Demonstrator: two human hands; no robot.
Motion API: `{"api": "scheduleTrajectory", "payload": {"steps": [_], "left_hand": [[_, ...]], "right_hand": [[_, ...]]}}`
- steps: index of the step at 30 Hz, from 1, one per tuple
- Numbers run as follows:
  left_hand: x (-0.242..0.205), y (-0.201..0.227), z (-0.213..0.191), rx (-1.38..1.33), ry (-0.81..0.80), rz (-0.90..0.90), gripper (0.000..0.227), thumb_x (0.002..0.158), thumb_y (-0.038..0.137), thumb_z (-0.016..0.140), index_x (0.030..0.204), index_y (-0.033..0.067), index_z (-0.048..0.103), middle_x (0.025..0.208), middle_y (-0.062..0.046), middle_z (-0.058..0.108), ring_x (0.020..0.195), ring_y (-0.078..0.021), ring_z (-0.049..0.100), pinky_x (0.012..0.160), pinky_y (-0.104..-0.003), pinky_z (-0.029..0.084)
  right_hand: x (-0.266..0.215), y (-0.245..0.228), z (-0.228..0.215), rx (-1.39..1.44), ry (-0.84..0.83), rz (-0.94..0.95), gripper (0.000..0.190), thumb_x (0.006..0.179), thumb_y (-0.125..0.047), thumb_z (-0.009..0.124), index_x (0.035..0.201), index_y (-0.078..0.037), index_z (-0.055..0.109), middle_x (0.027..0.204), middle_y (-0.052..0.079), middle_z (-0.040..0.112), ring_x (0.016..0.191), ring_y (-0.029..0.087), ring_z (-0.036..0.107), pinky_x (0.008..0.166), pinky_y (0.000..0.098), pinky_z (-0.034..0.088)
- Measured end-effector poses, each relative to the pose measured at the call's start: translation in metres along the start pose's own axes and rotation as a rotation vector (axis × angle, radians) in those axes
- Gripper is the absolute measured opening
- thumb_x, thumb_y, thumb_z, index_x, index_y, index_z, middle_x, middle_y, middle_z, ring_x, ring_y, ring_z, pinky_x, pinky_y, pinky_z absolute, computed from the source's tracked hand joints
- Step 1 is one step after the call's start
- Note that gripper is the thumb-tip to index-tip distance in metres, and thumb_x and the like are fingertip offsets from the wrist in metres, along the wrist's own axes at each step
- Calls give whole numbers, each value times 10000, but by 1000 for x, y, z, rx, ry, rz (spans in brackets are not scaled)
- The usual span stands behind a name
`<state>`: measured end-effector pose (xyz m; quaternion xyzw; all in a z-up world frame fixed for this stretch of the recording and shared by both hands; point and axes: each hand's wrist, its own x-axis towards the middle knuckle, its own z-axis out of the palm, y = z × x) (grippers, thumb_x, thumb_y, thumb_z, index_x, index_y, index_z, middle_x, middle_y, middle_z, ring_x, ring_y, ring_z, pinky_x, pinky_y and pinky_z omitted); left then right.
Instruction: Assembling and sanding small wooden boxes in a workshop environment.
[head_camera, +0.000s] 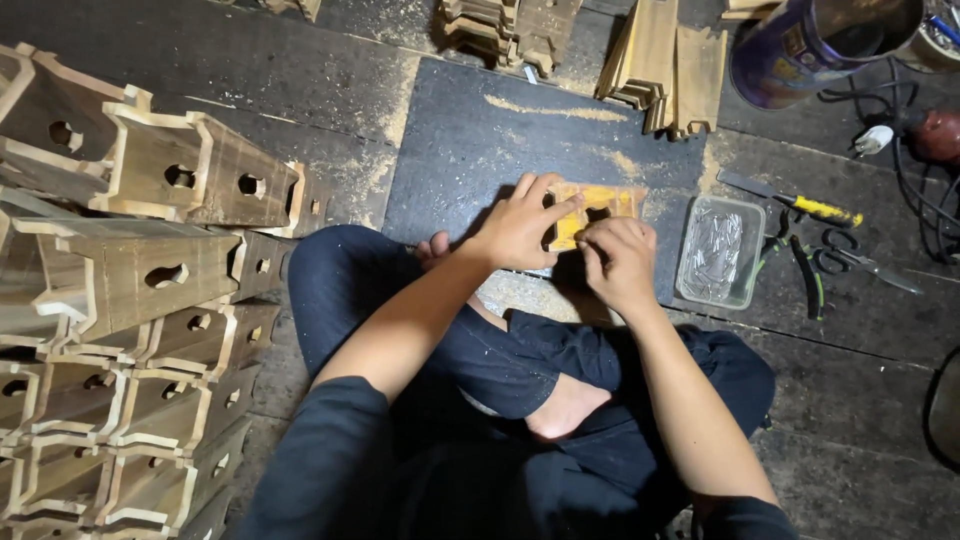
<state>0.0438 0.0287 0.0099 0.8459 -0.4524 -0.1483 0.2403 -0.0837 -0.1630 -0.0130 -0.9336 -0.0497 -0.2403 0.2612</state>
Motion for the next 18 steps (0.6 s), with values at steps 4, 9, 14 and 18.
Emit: {"api": "scheduleTrajectory", "payload": {"steps": [4, 9, 14, 18], "left_hand": [[-1, 1, 2, 0, -6, -12, 879, 676, 390, 833, 1501, 253, 563, 1517, -64, 362, 1412, -331, 372, 898, -560, 661], [-4, 3, -4, -21, 20, 11, 848, 693, 416, 844, 1477, 205, 599, 1554, -91, 358, 1462, -375, 367, 964, -572, 640], [-3, 3, -4, 6, 60, 21, 814, 700, 441, 853, 1446, 203, 634, 1545, -109, 388, 1454, -399, 404, 979, -565, 639], [-1, 0, 19, 2, 123, 25, 818, 689, 441, 851, 1448, 240, 624, 1512, -122, 422, 1425, -417, 424, 934, -572, 654]], "right_hand": [[2, 2, 1, -52, -14, -43, 84, 885, -162, 813, 902, -195, 738, 917, -16, 704, 963, 252, 691, 966, 425, 416], [8, -1, -2, -123, -27, -138, 97, 855, -120, 779, 895, -186, 720, 942, 0, 695, 942, 248, 697, 940, 407, 445], [10, 6, 2, -145, -23, -184, 106, 836, -126, 782, 903, -188, 726, 946, 5, 696, 948, 244, 696, 950, 395, 450], [7, 9, 1, -195, -62, -193, 114, 828, -140, 764, 903, -214, 721, 912, 1, 675, 936, 234, 687, 952, 384, 457]]}}
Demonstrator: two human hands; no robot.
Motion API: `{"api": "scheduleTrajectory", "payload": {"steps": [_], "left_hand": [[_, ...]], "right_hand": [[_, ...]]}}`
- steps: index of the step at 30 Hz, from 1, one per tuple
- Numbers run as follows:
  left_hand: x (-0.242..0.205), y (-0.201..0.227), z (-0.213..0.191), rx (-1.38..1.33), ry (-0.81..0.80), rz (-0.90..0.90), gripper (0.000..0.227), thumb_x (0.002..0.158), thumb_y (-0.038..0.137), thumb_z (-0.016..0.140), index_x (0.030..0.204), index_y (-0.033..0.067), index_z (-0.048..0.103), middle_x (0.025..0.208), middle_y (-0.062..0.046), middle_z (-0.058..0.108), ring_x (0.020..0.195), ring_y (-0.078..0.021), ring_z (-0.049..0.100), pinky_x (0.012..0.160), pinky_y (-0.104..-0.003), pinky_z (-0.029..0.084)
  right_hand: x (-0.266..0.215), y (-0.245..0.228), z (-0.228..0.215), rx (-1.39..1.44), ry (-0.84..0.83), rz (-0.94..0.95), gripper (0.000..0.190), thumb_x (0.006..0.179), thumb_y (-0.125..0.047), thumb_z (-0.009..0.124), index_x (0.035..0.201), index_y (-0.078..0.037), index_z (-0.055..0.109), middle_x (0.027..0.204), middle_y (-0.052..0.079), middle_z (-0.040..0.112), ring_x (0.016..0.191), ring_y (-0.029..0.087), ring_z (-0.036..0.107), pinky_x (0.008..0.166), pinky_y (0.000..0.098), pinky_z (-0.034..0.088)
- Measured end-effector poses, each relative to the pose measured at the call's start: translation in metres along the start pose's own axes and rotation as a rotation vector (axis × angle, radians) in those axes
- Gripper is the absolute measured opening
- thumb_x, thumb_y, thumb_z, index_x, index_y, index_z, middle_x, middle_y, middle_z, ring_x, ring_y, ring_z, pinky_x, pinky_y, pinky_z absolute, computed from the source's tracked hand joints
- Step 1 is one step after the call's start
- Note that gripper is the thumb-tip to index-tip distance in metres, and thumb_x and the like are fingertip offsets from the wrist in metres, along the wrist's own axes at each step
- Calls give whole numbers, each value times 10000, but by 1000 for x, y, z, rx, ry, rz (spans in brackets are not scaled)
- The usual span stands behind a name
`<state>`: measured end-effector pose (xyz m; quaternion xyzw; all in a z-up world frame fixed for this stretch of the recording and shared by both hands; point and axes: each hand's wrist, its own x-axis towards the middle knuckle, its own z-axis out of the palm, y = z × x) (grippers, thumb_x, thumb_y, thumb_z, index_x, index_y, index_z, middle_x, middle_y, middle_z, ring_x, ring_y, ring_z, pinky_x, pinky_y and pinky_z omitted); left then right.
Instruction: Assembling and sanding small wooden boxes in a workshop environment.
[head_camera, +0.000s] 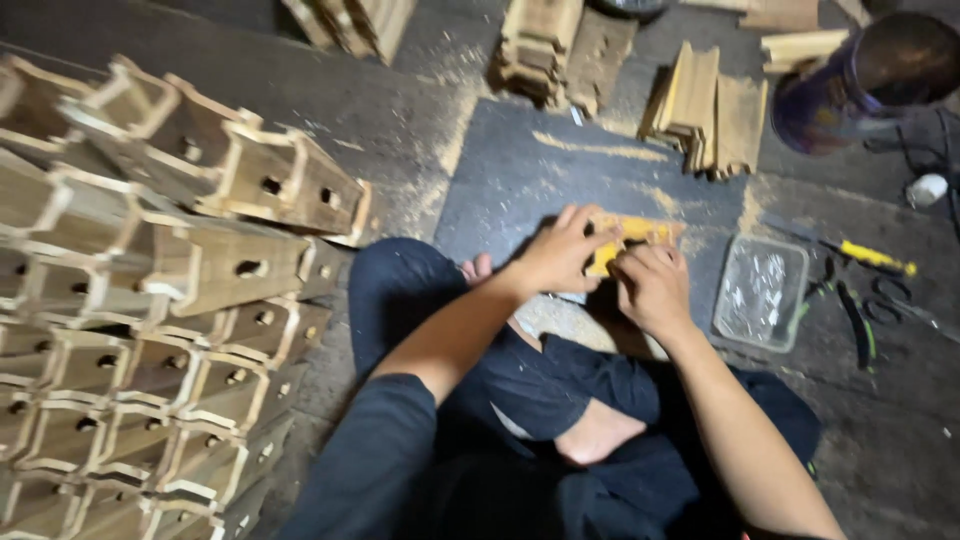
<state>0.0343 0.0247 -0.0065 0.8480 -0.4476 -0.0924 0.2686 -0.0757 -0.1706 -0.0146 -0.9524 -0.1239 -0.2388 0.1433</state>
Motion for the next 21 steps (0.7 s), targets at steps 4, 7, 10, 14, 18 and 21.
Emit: {"api": "scheduleTrajectory", "payload": {"steps": [4, 7, 10, 14, 18, 21], "left_hand": [[-1, -3, 4, 13, 7, -12, 831, 690, 438, 842, 1463, 240, 608, 1513, -117, 426, 1431, -396, 420, 911, -558, 665], [2, 0, 3, -9, -1, 20, 834, 675, 453, 857, 1447, 233, 632, 1521, -123, 422, 1421, -402, 421, 900, -558, 668], [6, -6, 4, -17, 31, 28, 820, 713, 495, 839, 1459, 234, 619, 1526, -113, 418, 1445, -397, 403, 891, -558, 669], [3, -2, -9, -12, -92, -8, 878, 734, 420, 819, 1543, 253, 521, 1555, -121, 356, 1457, -375, 327, 868, -530, 649], [8, 4, -16, 0, -222, -23, 908, 835, 419, 777, 1639, 246, 392, 1592, -189, 273, 1457, -408, 267, 890, -526, 592], [8, -1, -11, 12, -157, 3, 874, 790, 404, 796, 1582, 198, 490, 1571, -192, 287, 1447, -418, 264, 947, -571, 577]], "right_hand": [[0, 0, 3, -35, 17, -20, 117, 811, -152, 750, 894, -230, 723, 922, -18, 674, 955, 213, 686, 980, 381, 447], [-3, -10, -20, -111, 5, 12, 162, 786, -204, 790, 935, -253, 751, 969, -33, 700, 1016, 188, 681, 1009, 398, 430], [-34, -14, -62, 15, 110, 113, 374, 796, -183, 839, 1163, -209, 774, 1055, 74, 703, 994, 335, 688, 894, 476, 491], [-176, -9, -129, -57, 347, 528, 259, 1024, -55, 861, 1262, 20, 789, 1153, 232, 716, 1076, 424, 660, 983, 494, 486], [-377, 6, -127, -378, 184, 1042, 272, 1206, -180, 729, 1335, 43, 816, 1043, 271, 678, 956, 440, 661, 895, 503, 505], [-402, -11, -116, -177, -246, 1298, 270, 1055, -205, 615, 1240, -30, 704, 1017, 308, 743, 964, 546, 702, 793, 595, 546]]}}
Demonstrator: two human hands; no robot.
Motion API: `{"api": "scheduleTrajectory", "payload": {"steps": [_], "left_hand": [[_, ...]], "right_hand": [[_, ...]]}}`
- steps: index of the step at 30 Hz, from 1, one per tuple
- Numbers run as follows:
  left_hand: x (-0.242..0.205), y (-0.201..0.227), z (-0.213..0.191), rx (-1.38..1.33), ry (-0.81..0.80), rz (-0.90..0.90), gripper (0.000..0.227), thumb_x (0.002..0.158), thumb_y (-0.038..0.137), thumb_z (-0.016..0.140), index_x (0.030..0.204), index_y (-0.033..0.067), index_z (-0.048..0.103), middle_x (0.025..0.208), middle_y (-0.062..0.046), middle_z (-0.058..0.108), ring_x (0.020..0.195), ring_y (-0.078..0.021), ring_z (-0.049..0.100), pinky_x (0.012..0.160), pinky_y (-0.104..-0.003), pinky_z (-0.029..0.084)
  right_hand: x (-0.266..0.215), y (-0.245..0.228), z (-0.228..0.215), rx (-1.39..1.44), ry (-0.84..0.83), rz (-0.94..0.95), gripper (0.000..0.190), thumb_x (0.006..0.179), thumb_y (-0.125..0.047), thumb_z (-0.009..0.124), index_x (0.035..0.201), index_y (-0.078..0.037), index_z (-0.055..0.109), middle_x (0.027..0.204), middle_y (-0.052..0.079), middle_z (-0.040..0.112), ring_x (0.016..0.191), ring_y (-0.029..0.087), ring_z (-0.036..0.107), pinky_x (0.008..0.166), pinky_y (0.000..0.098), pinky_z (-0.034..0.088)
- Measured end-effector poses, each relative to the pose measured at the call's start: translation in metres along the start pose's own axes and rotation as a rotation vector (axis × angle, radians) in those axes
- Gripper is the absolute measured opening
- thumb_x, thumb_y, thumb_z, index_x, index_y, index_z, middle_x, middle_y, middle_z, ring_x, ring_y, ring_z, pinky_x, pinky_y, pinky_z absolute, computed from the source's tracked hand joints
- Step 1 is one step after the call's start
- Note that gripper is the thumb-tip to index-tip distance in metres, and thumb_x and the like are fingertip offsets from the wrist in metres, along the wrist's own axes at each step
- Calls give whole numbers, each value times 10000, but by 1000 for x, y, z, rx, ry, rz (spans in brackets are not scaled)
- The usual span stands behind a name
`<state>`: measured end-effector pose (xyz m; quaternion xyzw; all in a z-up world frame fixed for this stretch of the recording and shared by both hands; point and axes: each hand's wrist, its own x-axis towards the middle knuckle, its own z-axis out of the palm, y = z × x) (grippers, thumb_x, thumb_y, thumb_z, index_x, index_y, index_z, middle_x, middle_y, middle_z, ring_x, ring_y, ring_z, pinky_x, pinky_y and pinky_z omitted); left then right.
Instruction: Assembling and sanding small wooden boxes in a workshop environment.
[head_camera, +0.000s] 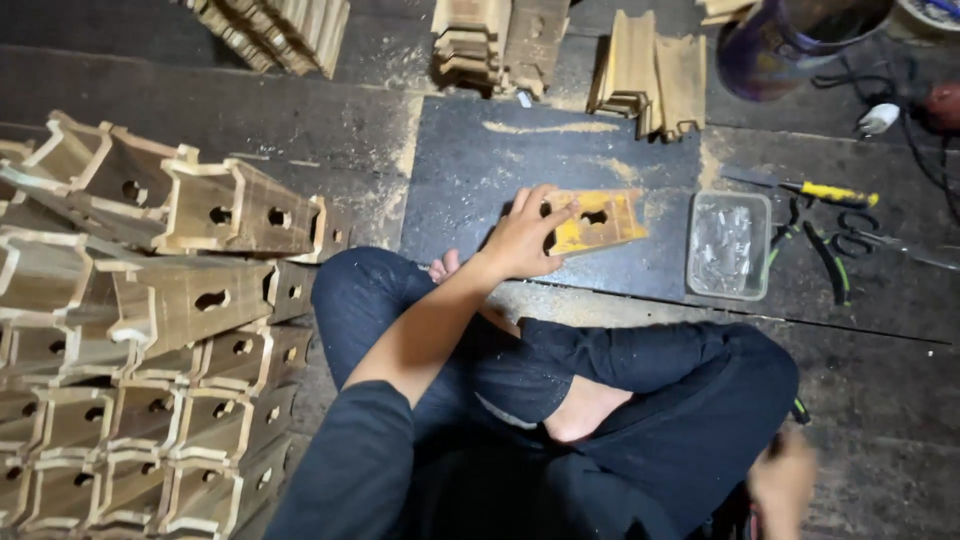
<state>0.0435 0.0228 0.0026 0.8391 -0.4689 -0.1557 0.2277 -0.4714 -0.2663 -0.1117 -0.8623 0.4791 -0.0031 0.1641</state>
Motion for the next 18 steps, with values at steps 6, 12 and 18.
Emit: {"api": "scheduleTrajectory", "payload": {"steps": [6, 12, 18], "left_hand": [[0, 5, -4, 12, -38, -52, 914, 793, 431, 801, 1610, 238, 441, 1594, -175, 267, 1471, -396, 241, 988, -574, 557], [1, 1, 0, 42, -6, -21, 878, 792, 453, 796, 1581, 232, 479, 1574, -170, 293, 1419, -382, 290, 841, -500, 630], [-5, 5, -2, 46, -25, -25, 924, 805, 439, 815, 1619, 253, 420, 1596, -200, 278, 1421, -402, 305, 826, -459, 624]], "right_hand": [[-69, -23, 20, -277, 380, -94, 602, 892, -285, 748, 1480, -171, 690, 1466, 256, 518, 1144, 526, 529, 929, 599, 521], [-84, -6, 26, -190, -139, 173, 567, 915, -318, 634, 1454, -159, 559, 1324, 290, 543, 1062, 570, 679, 896, 645, 553], [-108, 67, 79, 65, 527, -203, 833, 752, -233, 790, 1509, 99, 685, 1149, 356, 620, 1099, 554, 538, 1016, 614, 448]]}}
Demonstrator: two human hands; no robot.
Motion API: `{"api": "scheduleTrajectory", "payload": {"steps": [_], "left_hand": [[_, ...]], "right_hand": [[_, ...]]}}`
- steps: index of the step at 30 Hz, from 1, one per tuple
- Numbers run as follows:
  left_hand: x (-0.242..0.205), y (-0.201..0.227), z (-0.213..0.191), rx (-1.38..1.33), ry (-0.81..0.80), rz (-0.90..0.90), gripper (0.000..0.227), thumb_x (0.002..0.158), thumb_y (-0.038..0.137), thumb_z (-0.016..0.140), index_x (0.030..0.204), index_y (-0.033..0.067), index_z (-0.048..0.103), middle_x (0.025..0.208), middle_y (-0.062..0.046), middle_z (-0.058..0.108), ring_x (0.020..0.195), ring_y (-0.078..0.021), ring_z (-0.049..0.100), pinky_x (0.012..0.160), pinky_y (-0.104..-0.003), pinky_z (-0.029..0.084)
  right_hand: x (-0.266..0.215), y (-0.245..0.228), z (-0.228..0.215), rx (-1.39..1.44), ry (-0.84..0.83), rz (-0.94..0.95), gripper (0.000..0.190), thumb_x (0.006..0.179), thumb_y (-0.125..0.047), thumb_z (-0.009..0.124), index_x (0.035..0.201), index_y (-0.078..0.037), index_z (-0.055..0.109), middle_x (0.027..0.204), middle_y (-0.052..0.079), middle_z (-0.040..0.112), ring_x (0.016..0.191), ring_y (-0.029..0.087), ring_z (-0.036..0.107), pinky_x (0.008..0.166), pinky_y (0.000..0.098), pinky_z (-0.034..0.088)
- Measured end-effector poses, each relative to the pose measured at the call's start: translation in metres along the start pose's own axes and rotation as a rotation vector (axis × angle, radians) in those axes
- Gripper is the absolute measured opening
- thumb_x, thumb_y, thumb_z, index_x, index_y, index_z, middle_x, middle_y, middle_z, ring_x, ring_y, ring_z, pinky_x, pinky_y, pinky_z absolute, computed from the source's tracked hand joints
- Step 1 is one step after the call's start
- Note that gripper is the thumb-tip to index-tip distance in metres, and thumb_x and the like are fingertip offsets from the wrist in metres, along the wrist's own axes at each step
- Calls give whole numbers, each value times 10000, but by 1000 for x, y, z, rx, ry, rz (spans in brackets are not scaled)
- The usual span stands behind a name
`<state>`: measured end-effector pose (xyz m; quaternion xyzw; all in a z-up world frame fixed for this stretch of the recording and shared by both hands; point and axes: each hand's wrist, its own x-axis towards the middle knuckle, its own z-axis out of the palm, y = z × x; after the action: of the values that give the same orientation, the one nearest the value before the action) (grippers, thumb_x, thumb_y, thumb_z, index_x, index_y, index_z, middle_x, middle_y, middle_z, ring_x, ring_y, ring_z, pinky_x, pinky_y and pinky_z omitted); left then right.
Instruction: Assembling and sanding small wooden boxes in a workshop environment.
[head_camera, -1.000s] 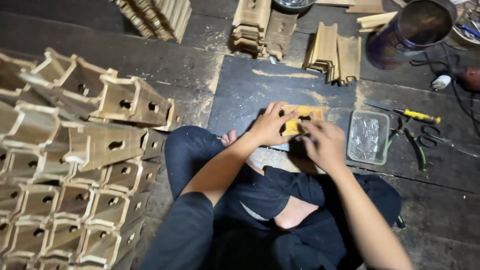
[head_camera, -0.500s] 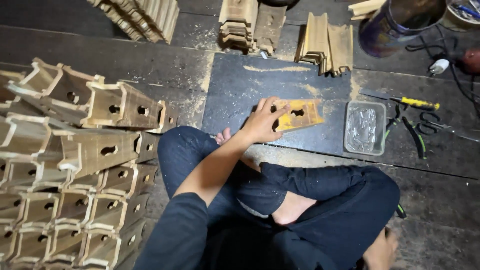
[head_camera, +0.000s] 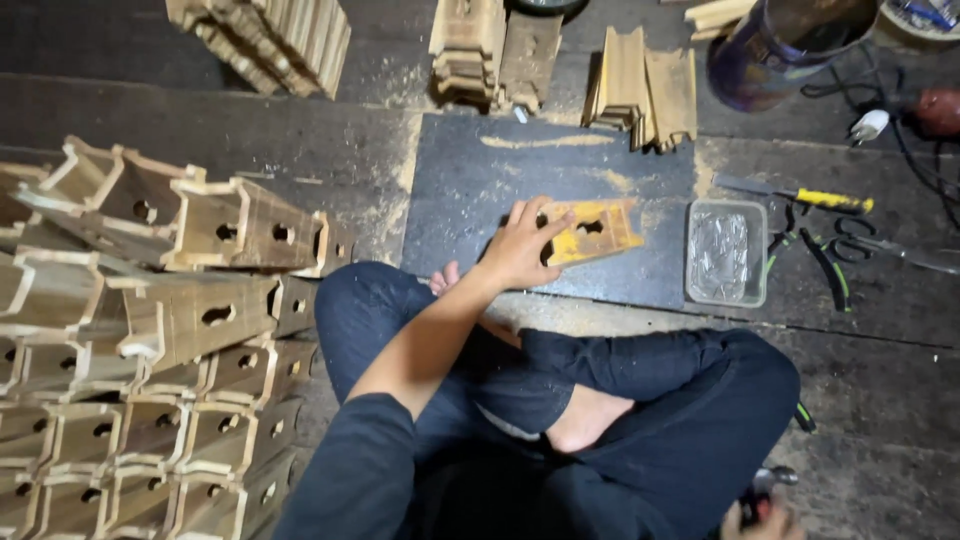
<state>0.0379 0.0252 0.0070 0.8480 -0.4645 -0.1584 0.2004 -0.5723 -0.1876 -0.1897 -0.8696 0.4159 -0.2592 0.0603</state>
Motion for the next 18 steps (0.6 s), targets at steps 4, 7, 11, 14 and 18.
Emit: {"api": "scheduleTrajectory", "payload": {"steps": [4, 7, 11, 14, 18], "left_hand": [[2, 8, -8, -28, -87, -62, 881, 825, 421, 780, 1616, 291, 414, 1618, -199, 244, 1425, -395, 303, 804, -398, 637], [3, 1, -3, -11, 9, -32, 879, 786, 441, 802, 1579, 224, 491, 1592, -177, 289, 1438, -380, 285, 877, -493, 608], [1, 0, 4, -20, 48, -17, 882, 770, 433, 813, 1566, 211, 504, 1586, -188, 303, 1435, -394, 294, 834, -527, 616], [0, 0, 4, -9, 40, -21, 886, 773, 428, 809, 1573, 215, 495, 1595, -185, 301, 1439, -393, 293, 846, -514, 617], [1, 2, 1, 11, 34, -31, 887, 781, 456, 785, 1585, 247, 474, 1577, -177, 309, 1432, -386, 297, 807, -503, 618]], "right_hand": [[-23, 34, -10, -95, -286, 368, 712, 794, -30, 823, 1492, -33, 683, 1195, 332, 589, 1089, 541, 594, 987, 556, 484], [-27, 108, 31, -268, -466, 363, 651, 799, -378, 851, 1417, -199, 750, 1062, 122, 825, 988, 357, 771, 908, 412, 568], [26, 100, 17, 144, -59, 373, 230, 1158, -133, 807, 1237, 80, 768, 1051, 252, 728, 884, 388, 660, 835, 470, 514], [126, -38, -42, 334, 16, 319, 339, 1249, -119, 775, 1488, 85, 649, 1214, 232, 653, 1035, 321, 580, 941, 425, 453], [225, -245, -119, 735, -171, 392, 531, 1130, -130, 651, 1647, -84, 534, 1260, 49, 546, 920, 133, 521, 706, 293, 522]]}}
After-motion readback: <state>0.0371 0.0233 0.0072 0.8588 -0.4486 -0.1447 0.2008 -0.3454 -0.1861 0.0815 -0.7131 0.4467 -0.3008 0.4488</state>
